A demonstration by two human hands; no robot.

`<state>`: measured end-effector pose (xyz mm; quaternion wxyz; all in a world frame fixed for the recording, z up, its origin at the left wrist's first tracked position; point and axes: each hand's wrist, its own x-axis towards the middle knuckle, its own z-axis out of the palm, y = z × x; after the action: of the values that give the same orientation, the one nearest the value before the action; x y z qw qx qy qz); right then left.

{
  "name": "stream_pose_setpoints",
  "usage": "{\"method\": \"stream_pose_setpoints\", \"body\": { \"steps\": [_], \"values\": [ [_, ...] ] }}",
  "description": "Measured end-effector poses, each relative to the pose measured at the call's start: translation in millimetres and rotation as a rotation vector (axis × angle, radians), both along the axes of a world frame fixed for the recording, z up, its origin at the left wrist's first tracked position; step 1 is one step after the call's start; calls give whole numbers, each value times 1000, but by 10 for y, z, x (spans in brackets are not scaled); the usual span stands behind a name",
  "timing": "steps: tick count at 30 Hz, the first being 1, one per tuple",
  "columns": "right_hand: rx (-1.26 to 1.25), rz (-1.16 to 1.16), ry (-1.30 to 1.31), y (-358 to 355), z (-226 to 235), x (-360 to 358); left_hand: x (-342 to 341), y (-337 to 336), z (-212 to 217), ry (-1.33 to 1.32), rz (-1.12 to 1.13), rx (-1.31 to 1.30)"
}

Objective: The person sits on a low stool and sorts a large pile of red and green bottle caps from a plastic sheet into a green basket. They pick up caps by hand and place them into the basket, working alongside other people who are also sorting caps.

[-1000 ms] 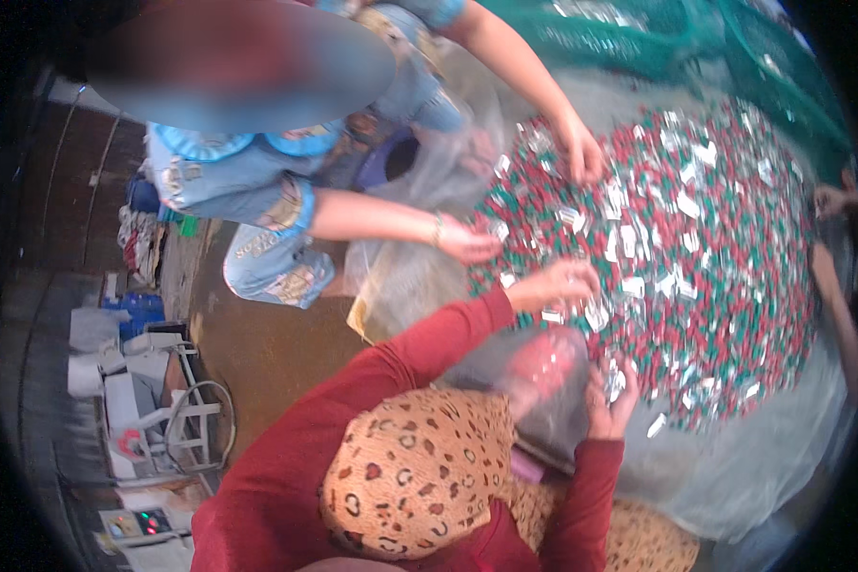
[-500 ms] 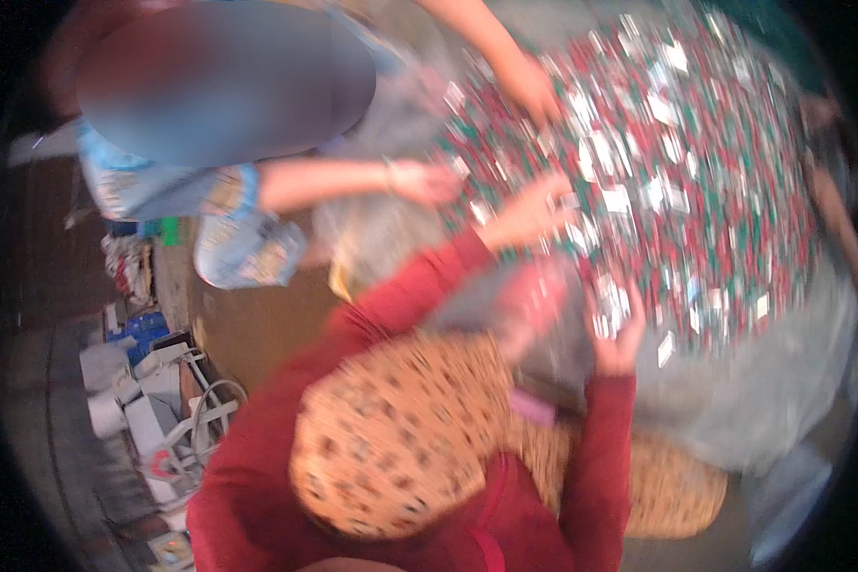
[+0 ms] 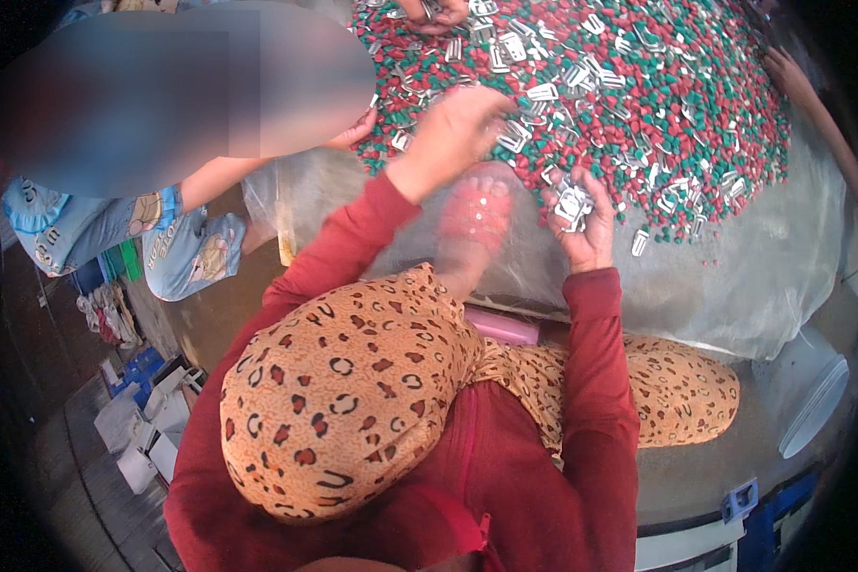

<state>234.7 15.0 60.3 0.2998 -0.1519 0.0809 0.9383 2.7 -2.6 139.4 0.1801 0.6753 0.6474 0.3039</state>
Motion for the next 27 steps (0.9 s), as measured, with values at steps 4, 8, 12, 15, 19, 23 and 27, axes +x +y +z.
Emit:
{"method": "stream_pose_setpoints", "body": {
  "steps": [4,8,12,15,19,23,27],
  "values": [
    [22,-24,-12,97,223,24,-439,15,-461,342,25,-56],
    [79,-31,-207,53,287,56,-386,-34,-613,324,-15,-33],
    [97,2,-178,-8,208,62,-434,-46,-344,-39,160,-168],
    [204,62,-236,-11,223,24,-529,-109,-238,-1005,157,-304],
    [345,124,-292,-10,302,-46,-548,-201,-7,-1630,10,-450],
    [254,109,-138,-11,404,-93,-672,-133,62,-1997,-58,-347],
    [350,123,-64,32,413,-55,-961,-148,74,-1217,40,-390]
  ]
}}
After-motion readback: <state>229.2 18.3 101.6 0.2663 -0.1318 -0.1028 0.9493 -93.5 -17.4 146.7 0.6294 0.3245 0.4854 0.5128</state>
